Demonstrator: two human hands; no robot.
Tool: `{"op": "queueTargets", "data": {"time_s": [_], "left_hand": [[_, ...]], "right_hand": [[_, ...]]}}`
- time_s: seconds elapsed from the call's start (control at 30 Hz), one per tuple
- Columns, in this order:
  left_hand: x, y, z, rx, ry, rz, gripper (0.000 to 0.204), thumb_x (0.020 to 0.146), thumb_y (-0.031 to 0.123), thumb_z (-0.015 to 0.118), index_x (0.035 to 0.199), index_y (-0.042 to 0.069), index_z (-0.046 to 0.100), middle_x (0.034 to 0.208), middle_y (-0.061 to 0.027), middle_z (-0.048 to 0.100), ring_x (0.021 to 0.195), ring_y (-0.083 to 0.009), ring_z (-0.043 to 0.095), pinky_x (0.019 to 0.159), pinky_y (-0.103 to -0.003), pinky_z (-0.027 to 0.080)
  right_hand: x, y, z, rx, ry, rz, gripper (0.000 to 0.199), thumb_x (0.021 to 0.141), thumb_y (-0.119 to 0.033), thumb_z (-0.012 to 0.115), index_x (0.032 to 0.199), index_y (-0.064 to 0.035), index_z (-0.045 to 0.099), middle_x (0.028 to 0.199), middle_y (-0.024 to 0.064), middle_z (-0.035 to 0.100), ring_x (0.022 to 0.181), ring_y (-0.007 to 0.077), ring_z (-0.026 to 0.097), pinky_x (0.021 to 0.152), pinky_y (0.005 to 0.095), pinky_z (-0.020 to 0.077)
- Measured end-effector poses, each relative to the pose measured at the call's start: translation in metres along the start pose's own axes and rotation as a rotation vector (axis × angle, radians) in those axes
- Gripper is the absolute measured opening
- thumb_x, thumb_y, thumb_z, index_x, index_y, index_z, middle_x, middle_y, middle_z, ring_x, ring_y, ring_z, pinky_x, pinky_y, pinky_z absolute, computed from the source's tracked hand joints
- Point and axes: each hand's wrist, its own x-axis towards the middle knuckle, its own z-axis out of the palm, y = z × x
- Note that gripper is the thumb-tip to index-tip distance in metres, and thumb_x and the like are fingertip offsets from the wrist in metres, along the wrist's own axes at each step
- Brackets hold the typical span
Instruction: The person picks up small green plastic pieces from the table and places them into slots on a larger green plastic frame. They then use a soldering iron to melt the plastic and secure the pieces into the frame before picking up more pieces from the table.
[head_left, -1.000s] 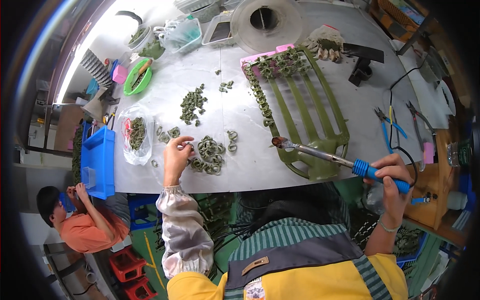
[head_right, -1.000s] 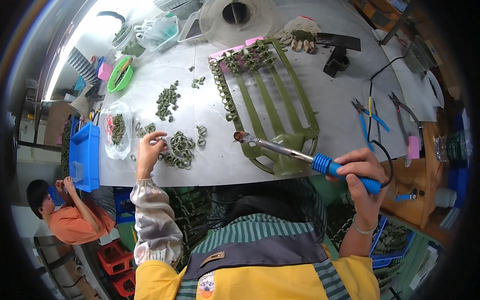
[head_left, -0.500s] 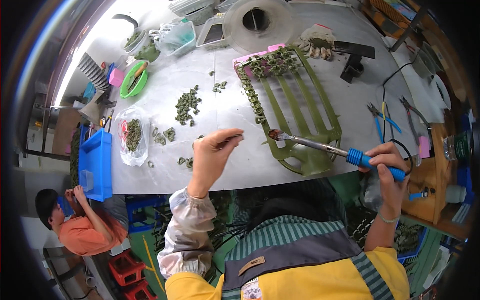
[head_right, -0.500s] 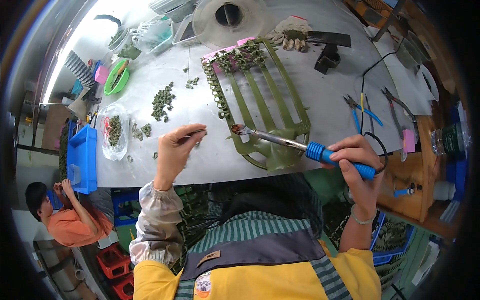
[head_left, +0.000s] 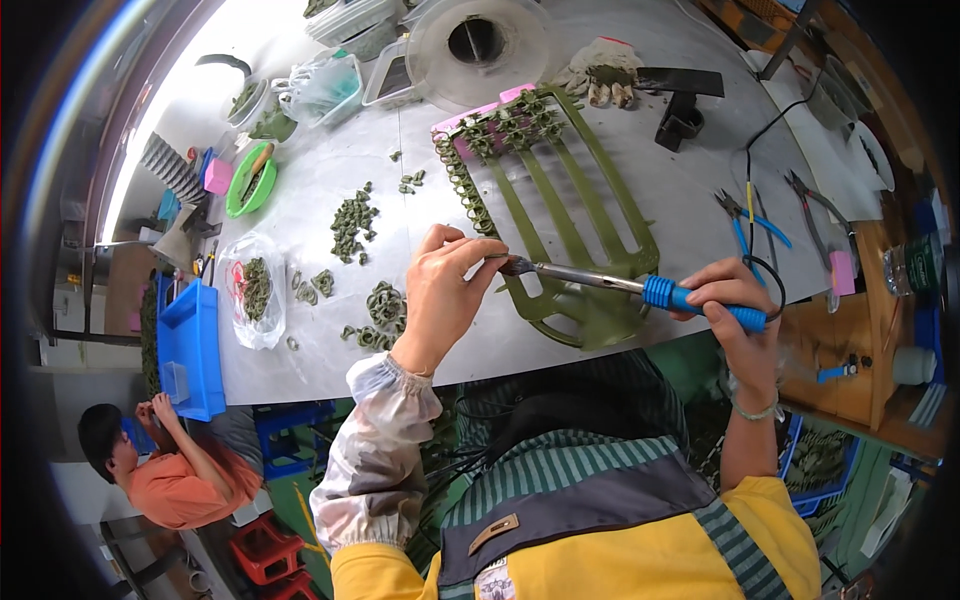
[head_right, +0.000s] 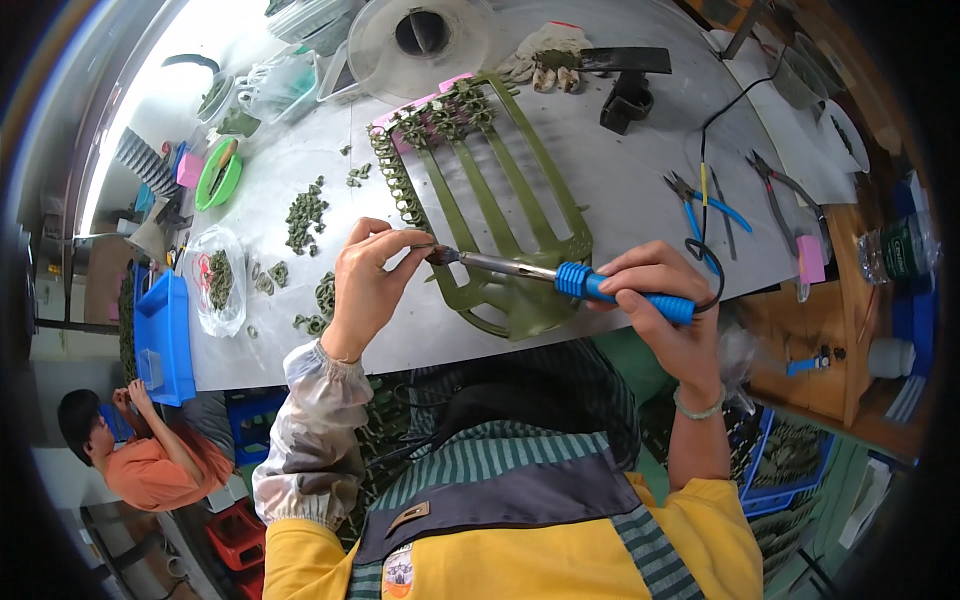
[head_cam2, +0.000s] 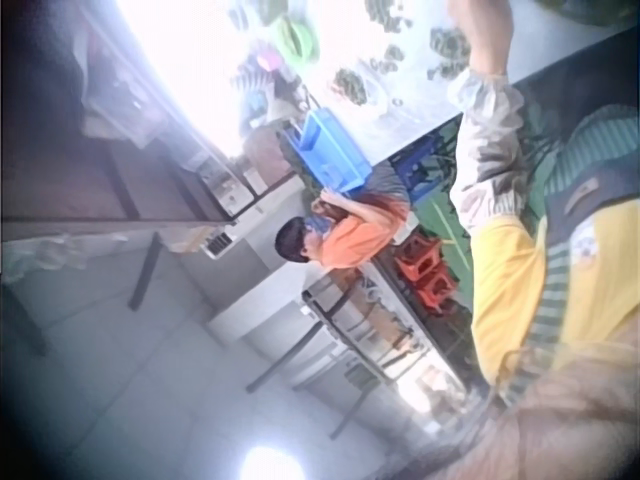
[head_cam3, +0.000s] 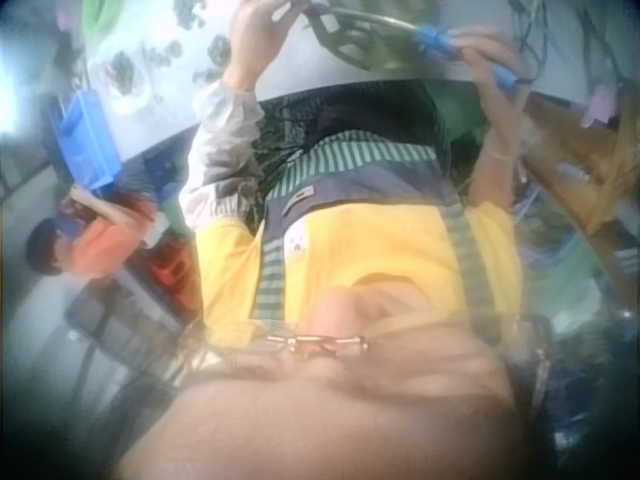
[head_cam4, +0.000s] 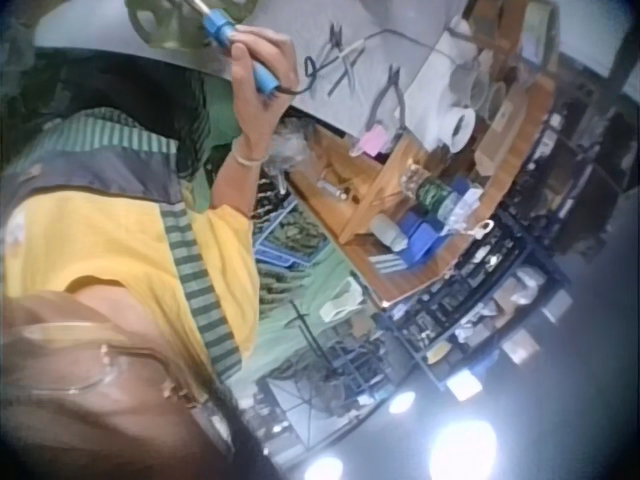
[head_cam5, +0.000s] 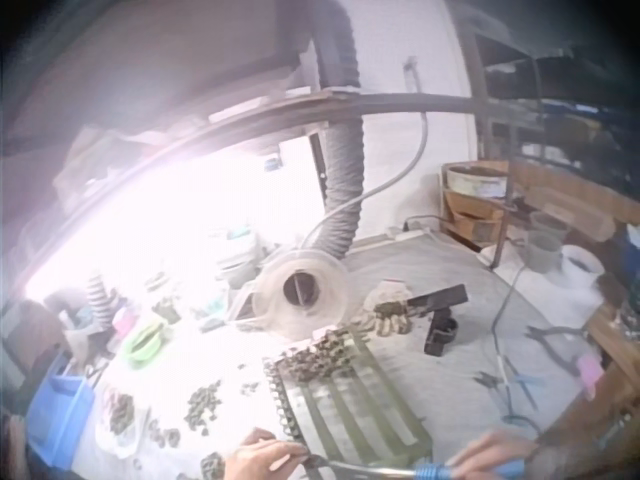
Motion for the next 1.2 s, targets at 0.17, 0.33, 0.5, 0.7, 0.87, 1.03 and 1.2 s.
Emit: {"op": "queueTargets", "data": {"time_s": [0.17, 0.33, 0.5, 0.7, 0.87, 1.03, 1.2], "left_hand": [[0.003, -0.001, 0.002, -0.013, -0.019, -0.025, 0.017, 0.077, 0.006, 0.078, 0.093, 0.011, 0.077, 0.085, -0.0001, 0.074, 0.084, -0.0203, 0.057, 0.073, -0.032, 0.05], [0.0, -0.004, -0.004, 0.012, -0.02, -0.011, 0.02, 0.077, 0.006, 0.079, 0.096, 0.011, 0.077, 0.088, 0.0, 0.074, 0.084, -0.0203, 0.058, 0.073, -0.032, 0.05], [0.002, -0.032, -0.031, -0.415, 0.099, -0.315, 0.015, 0.085, 0.007, 0.073, 0.1, 0.004, 0.073, 0.094, -0.0044, 0.073, 0.078, -0.0126, 0.063, 0.07, -0.026, 0.051], [-0.036, -0.076, -0.047, 0.097, -0.243, -0.186, 0.027, 0.085, 0.002, 0.069, 0.112, 0.004, 0.07, 0.113, -0.0119, 0.067, 0.09, -0.026, 0.068, 0.076, -0.033, 0.055], [-0.045, -0.077, -0.02, 0.246, -0.232, -0.098, 0.025, 0.086, 0.011, 0.07, 0.11, 0.004, 0.069, 0.111, -0.0117, 0.068, 0.102, -0.0314, 0.062, 0.086, -0.039, 0.052], [-0.051, -0.083, -0.006, 0.334, -0.054, -0.079, 0.018, 0.085, 0.01, 0.07, 0.102, 0.003, 0.069, 0.101, -0.0111, 0.069, 0.094, -0.0317, 0.063, 0.079, -0.038, 0.054], [-0.049, -0.064, -0.02, -0.002, -0.031, -0.361, 0.014, 0.087, 0.008, 0.072, 0.099, 0.002, 0.069, 0.094, -0.0084, 0.072, 0.085, -0.0185, 0.068, 0.072, -0.029, 0.054]], "right_hand": [[0.001, 0.001, -0.004, -0.124, -0.016, -0.031, 0.011, 0.088, 0.0, 0.064, 0.097, 0.0018, 0.071, 0.099, 0.0164, 0.063, 0.093, 0.0238, 0.066, 0.075, 0.0366, 0.0622], [-0.004, -0.015, -0.013, -0.093, -0.009, -0.023, 0.011, 0.088, -0.005, 0.064, 0.095, 0.0007, 0.071, 0.098, 0.0166, 0.064, 0.087, 0.0233, 0.067, 0.073, 0.036, 0.0614], [-0.012, -0.019, -0.015, -0.061, 0.03, -0.018, 0.014, 0.088, -0.01, 0.064, 0.091, 0.0021, 0.069, 0.095, 0.0182, 0.063, 0.077, 0.0237, 0.067, 0.067, 0.036, 0.0622], [-0.013, -0.02, -0.013, -0.062, 0.018, -0.025, 0.015, 0.089, -0.013, 0.064, 0.087, 0.001, 0.068, 0.095, 0.0187, 0.063, 0.078, 0.025, 0.067, 0.063, 0.0365, 0.0628], [-0.014, -0.024, -0.011, -0.076, 0.017, -0.031, 0.018, 0.09, -0.016, 0.064, 0.088, 0.0009, 0.068, 0.095, 0.0185, 0.062, 0.08, 0.0246, 0.067, 0.063, 0.0367, 0.0635], [-0.015, -0.026, -0.01, -0.101, 0.043, -0.018, 0.018, 0.09, -0.016, 0.064, 0.089, 0.0008, 0.068, 0.095, 0.0176, 0.062, 0.081, 0.0237, 0.066, 0.063, 0.0367, 0.0636], [-0.013, -0.029, -0.012, -0.138, 0.057, -0.015, 0.017, 0.09, -0.016, 0.065, 0.089, 0.0011, 0.069, 0.096, 0.017, 0.062, 0.083, 0.023, 0.065, 0.065, 0.0365, 0.0635]]}}
